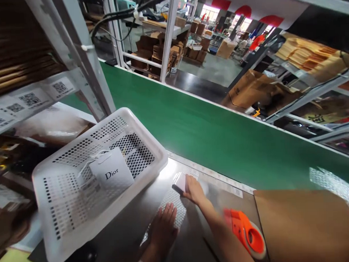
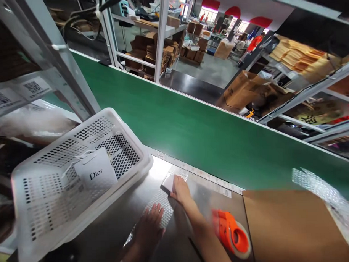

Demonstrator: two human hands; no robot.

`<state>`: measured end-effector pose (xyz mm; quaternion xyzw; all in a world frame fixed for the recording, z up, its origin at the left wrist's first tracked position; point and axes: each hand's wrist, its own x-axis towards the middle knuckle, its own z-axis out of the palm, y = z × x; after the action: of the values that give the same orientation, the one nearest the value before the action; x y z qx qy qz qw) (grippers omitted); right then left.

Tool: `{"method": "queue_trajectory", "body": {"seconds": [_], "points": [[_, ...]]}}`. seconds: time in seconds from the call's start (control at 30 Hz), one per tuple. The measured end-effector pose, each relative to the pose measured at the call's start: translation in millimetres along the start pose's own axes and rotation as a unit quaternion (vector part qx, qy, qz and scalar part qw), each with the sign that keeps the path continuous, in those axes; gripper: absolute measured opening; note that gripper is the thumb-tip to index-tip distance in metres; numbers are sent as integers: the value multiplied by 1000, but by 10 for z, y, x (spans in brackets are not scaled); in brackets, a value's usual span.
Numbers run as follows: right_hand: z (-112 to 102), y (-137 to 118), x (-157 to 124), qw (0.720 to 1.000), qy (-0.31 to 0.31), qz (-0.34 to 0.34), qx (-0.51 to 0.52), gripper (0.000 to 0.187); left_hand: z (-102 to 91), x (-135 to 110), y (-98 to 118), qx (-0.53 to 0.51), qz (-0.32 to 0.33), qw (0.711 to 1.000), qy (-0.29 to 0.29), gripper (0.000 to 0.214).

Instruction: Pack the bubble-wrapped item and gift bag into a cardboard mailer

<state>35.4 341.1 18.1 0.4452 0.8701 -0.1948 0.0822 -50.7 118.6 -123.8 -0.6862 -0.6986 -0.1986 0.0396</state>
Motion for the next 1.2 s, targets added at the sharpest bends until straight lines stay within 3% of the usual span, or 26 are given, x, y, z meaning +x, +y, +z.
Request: {"method": "queue_trajectory", "body": {"seconds": [0.27, 0.5, 0.9, 1.07, 1.13, 1.2], "points": [[-33, -42, -14, 999, -17, 13, -25, 91, 6, -13, 7, -5, -10, 1000, -19, 67], [-34, -63, -25, 1000, -12, 23, -17, 93, -11, -3, 9, 12, 0, 1000, -1, 63], [-62, -95, -93, 1000, -18, 21, -9, 88, -3, -25, 13, 4, 8, 1000, -20, 61], [-16, -1, -19, 1000, -12, 7, 17, 105, -21, -19, -5, -17, -5, 999, -37, 64], [-56, 96, 88, 999, 8, 14, 36, 96, -25, -14, 5, -28, -5, 999, -36, 66], [-130, 216, 226, 997, 37, 53, 43, 67, -9, -7, 31, -32, -12, 999, -18, 66]]}}
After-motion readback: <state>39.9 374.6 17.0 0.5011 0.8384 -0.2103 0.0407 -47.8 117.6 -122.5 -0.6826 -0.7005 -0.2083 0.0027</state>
